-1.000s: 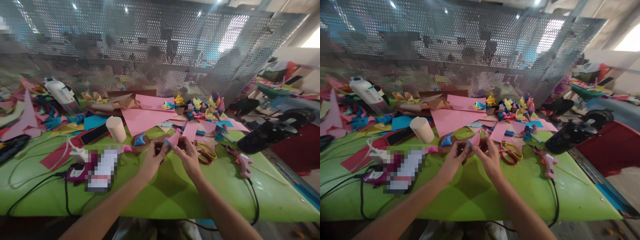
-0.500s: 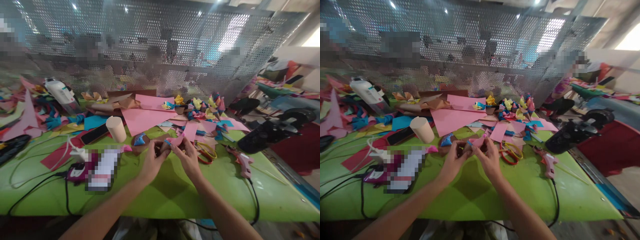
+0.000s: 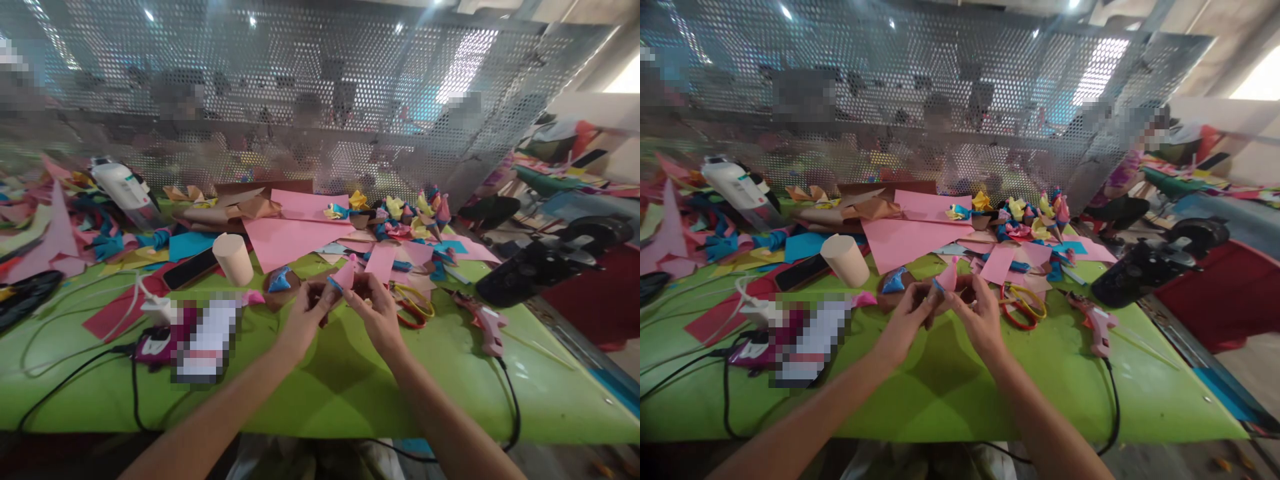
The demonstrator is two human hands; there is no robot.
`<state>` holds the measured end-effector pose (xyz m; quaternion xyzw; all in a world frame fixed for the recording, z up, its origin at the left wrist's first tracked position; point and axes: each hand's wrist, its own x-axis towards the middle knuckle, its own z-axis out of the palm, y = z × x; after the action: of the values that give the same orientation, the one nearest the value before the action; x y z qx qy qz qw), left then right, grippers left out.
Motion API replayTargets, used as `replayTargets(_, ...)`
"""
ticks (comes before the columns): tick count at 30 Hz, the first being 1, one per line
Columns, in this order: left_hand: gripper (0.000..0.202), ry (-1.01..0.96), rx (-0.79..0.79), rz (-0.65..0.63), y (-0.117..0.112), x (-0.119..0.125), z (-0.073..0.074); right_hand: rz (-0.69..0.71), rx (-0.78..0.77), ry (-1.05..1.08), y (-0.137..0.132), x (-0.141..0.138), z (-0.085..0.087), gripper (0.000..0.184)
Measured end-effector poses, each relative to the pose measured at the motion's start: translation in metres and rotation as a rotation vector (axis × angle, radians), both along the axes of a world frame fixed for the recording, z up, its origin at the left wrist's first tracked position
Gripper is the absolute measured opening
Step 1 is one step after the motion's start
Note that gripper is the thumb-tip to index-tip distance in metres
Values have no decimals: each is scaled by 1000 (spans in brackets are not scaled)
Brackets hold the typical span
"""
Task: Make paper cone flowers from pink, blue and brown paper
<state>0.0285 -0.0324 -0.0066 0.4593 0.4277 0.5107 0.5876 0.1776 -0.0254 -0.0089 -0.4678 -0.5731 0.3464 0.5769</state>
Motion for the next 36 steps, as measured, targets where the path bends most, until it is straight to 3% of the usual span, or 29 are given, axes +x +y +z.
replayTargets(19, 55, -170, -143, -29, 1, 1, 2, 12, 54, -1, 1, 0, 1, 22)
replayTargets(36, 53, -226, -205, -45, 3, 1, -6, -23, 74, -31, 0, -1, 2, 22)
